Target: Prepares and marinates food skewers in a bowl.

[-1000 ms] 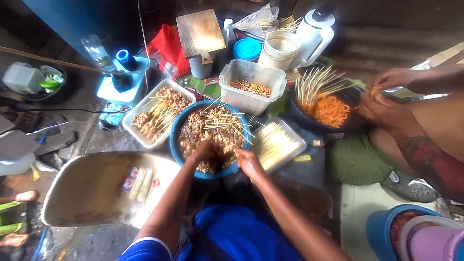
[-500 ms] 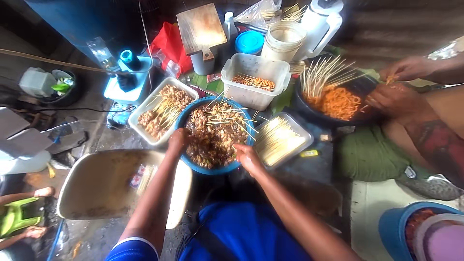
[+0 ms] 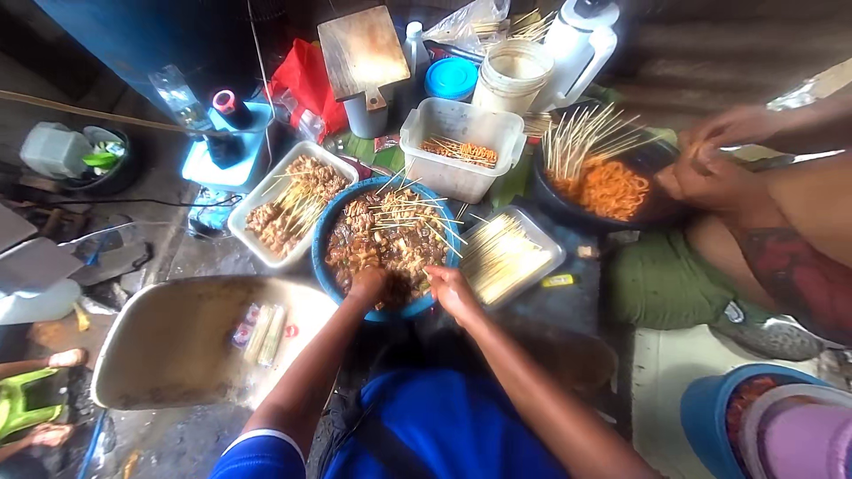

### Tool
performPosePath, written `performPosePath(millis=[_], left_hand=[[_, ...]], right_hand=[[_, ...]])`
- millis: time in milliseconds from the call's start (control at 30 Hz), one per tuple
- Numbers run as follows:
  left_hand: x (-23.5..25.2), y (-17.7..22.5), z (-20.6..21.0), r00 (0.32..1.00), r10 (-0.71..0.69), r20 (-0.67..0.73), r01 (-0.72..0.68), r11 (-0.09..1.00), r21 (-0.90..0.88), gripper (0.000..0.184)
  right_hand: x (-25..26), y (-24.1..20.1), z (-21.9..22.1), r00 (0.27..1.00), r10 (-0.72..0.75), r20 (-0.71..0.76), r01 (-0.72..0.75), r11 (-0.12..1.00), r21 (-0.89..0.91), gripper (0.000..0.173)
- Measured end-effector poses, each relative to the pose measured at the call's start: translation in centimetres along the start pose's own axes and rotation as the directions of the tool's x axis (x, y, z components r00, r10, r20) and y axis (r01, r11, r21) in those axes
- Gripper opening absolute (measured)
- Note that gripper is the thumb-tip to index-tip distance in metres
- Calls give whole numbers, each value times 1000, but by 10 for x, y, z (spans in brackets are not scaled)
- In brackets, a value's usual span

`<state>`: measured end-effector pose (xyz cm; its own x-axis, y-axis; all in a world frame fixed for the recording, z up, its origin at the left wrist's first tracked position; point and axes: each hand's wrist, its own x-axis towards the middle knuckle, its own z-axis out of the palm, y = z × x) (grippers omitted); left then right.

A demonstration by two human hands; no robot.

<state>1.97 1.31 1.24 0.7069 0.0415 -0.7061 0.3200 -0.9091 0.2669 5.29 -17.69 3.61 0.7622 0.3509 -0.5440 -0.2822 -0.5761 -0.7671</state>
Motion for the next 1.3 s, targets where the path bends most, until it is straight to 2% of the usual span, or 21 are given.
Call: performPosePath(millis=[67, 100, 167, 200, 233, 267, 300, 367, 500, 567, 733, 867, 967, 1033, 1200, 1300], left_hand=[[9, -15, 8, 987, 18, -161, -67, 949, -309, 28], [10, -20, 11, 976, -7, -218, -110, 847, -520, 27], [5, -23, 11, 969, -128, -210, -133, 443, -886, 23], [1, -22, 8, 968, -183, -170, -122, 248, -961, 18], [-2, -21, 5, 968, -214, -129, -108, 107, -988, 17], [-3, -21, 4, 966, -234, -113, -107, 40, -993, 18], [-2, -22, 5, 959, -253, -125, -121, 31, -992, 22], [1, -24, 9, 939, -275, -209, -181, 122, -976, 25], [-1, -22, 8, 887, -253, -386, -240, 462, -854, 25], [-2, -19, 8, 864, -237, -445, -256, 554, -792, 25], [-3, -12, 13, 834, -270, -482, -284, 538, -793, 24], [-9, -10, 8, 788, -359, -501, -203, 616, -761, 22], [-15, -8, 5, 795, -328, -510, -182, 673, -717, 23], [-13, -8, 8, 790, -310, -529, -238, 641, -730, 25], [-6, -10, 17, 794, -299, -529, -387, 423, -819, 28], [-9, -3, 17, 763, -304, -570, -391, 486, -782, 26]], right_hand=[[1, 1, -1, 1000, 6, 10, -6, 1000, -9, 35], [0, 3, 0, 1000, 7, 18, -7, 1000, -12, 35], [0, 2, 2, 999, 6, 46, -5, 1000, -31, 35], [-1, 0, 4, 998, 5, 59, -2, 999, -47, 36], [-2, -2, 5, 997, 6, 76, -1, 998, -68, 36], [-3, -4, 6, 996, 5, 92, 3, 996, -88, 36], [-5, -6, 6, 994, 1, 105, 10, 994, -106, 36], [-6, -9, 7, 992, -22, 122, 39, 989, -141, 35], [-6, -18, 10, 985, -27, 168, 62, 976, -208, 36], [-6, -18, 12, 985, -25, 173, 63, 973, -221, 36], [-4, -17, 12, 983, -15, 181, 49, 981, -188, 36], [-7, -20, 7, 986, 29, 167, -8, 992, -125, 35], [-9, -25, 7, 985, 0, 172, 19, 994, -109, 35], [-8, -27, 9, 983, 21, 182, 11, 984, -177, 36], [-6, -24, 12, 980, 18, 199, 20, 982, -190, 35], [-9, -26, 15, 981, 21, 195, 18, 981, -195, 35]])
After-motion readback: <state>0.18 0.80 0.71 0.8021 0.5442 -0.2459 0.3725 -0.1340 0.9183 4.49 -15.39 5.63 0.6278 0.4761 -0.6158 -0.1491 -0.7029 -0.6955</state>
